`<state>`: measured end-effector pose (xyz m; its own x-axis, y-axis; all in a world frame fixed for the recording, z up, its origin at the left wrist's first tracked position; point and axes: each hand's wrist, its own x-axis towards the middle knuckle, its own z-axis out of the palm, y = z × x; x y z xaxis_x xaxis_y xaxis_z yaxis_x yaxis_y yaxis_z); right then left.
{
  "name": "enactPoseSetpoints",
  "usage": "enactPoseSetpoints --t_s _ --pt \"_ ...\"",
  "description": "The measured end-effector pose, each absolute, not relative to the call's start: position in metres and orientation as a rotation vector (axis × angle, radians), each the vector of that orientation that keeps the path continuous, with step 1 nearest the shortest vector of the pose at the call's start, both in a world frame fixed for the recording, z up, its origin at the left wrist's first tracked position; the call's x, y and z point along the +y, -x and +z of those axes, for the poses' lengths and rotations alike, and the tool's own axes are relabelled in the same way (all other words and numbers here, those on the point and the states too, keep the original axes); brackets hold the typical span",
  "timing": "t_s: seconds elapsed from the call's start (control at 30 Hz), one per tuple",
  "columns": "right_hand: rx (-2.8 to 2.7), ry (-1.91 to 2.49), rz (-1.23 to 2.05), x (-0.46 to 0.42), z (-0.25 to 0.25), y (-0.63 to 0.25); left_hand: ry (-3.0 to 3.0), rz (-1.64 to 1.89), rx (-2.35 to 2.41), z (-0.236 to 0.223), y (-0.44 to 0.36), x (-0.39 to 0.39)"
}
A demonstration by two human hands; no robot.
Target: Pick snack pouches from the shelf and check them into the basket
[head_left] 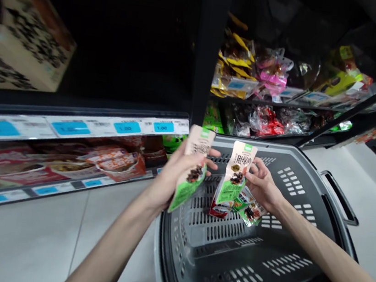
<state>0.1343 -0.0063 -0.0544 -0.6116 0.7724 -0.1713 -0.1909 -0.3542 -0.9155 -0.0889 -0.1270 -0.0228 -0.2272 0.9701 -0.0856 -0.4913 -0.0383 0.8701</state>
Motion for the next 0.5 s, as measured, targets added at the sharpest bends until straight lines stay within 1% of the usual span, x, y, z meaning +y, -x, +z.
enactPoseSetpoints --t_s 0.23,0.3,0.4,0.5 --pt "-1.350 0.696 2.050 -0.022 -0.034 -0.083 -1.120 1.372 1.044 -0.029 0.089 -0.123" --pt "-1.409 0.665 1.946 -0.027 -0.034 -0.066 -1.210 1.412 1.159 -0.030 0.089 -0.122" --pt "-1.542 0.660 1.690 -0.034 -0.036 -0.050 -1.294 1.487 1.341 -0.033 0.089 -0.122" --pt "-1.648 0.720 1.502 -0.036 -0.034 -0.048 -1.304 1.469 1.414 -0.033 0.087 -0.123"
